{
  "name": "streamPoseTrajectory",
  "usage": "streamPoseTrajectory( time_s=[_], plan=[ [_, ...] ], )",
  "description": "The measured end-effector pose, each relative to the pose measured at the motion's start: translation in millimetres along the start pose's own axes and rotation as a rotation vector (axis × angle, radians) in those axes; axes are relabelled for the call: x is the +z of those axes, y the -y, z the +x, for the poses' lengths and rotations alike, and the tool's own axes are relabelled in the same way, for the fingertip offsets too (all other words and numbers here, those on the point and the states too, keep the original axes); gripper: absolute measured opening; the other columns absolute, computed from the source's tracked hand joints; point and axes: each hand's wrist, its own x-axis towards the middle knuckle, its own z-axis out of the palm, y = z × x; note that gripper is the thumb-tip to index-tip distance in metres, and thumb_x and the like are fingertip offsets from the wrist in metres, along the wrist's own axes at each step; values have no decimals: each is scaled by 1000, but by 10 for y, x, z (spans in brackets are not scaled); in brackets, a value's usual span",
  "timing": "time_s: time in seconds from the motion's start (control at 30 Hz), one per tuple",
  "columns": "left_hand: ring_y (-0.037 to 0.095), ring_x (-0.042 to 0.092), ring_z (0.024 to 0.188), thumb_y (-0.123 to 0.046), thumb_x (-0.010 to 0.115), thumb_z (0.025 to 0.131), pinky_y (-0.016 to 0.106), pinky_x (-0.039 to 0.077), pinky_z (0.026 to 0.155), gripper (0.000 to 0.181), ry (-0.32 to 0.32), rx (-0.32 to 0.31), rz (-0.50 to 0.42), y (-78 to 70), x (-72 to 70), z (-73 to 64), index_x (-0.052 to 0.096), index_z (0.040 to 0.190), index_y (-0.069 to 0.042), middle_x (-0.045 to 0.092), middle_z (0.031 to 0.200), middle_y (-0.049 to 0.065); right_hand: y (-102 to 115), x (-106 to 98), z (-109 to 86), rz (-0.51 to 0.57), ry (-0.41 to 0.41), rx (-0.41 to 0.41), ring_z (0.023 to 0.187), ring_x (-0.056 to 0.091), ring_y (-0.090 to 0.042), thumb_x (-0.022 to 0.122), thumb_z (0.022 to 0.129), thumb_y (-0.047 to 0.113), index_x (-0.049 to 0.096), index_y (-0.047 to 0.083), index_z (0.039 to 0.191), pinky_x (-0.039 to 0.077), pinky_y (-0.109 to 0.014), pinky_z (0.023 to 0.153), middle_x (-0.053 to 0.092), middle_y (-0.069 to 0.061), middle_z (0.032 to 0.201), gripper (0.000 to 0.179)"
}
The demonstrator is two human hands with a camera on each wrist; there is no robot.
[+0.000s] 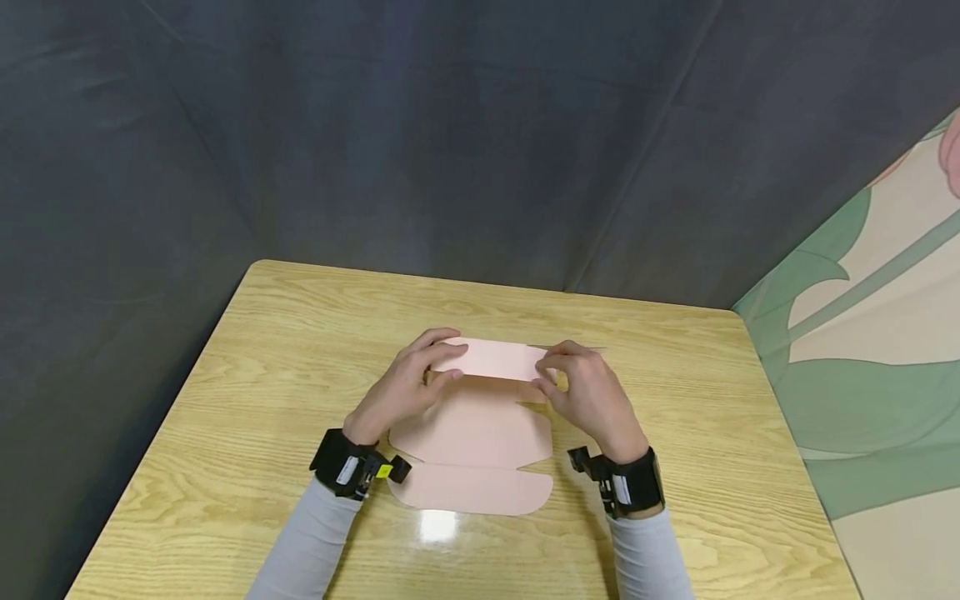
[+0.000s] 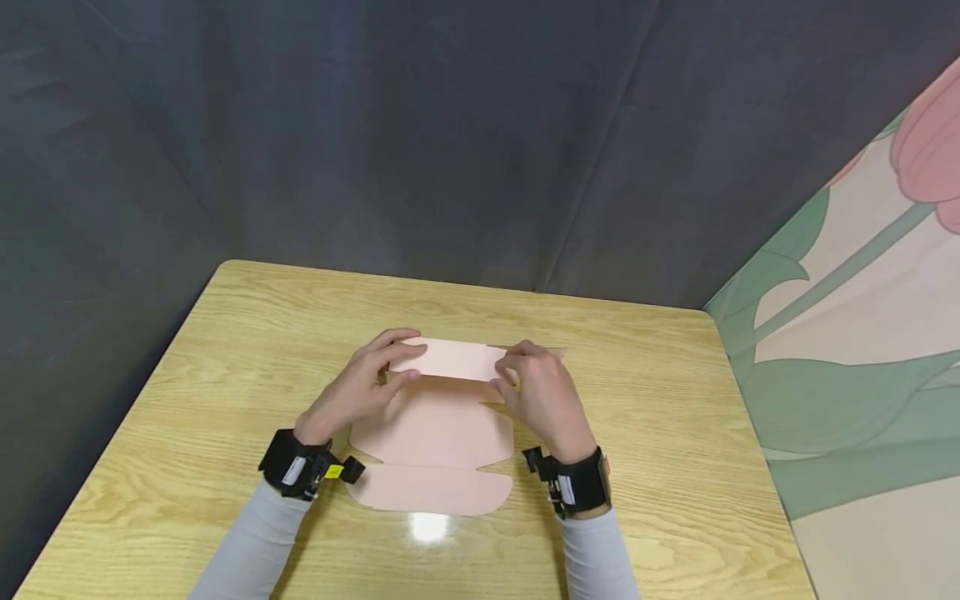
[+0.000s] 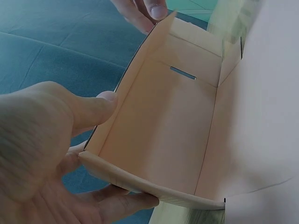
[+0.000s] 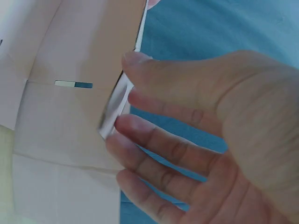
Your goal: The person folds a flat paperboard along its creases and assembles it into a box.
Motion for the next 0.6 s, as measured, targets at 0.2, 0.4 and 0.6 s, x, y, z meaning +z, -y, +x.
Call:
streamPoseTrajectory(
  time_s=[0.2,0.4,0.6],
  plan=[
    [30,57,140,-15,69,106,43,56,103,39,7,17,55,-19,6,8,67,145,-11,51,159,12,-58,56,33,74,46,-16,115,74,-35,86,91,8,83,3,104,63,-49,93,75,-15,131,14],
    [28,63,130,-17,67,107,39,58,93,38,23,20,75,-36,13,9,68,144,-12,49,159,13,-88,106,66,121,50,-6,103,77,-33,85,90,5,83,4,101,64,-51,89,79,-15,119,11],
    [28,63,131,-16,67,107,41,59,94,38,28,12,63,-30,14,1,68,145,-12,48,160,16,-87,139,84,171,82,39,97,77,-31,87,89,5,84,7,101,64,-52,87,81,-10,106,13]
  ],
)
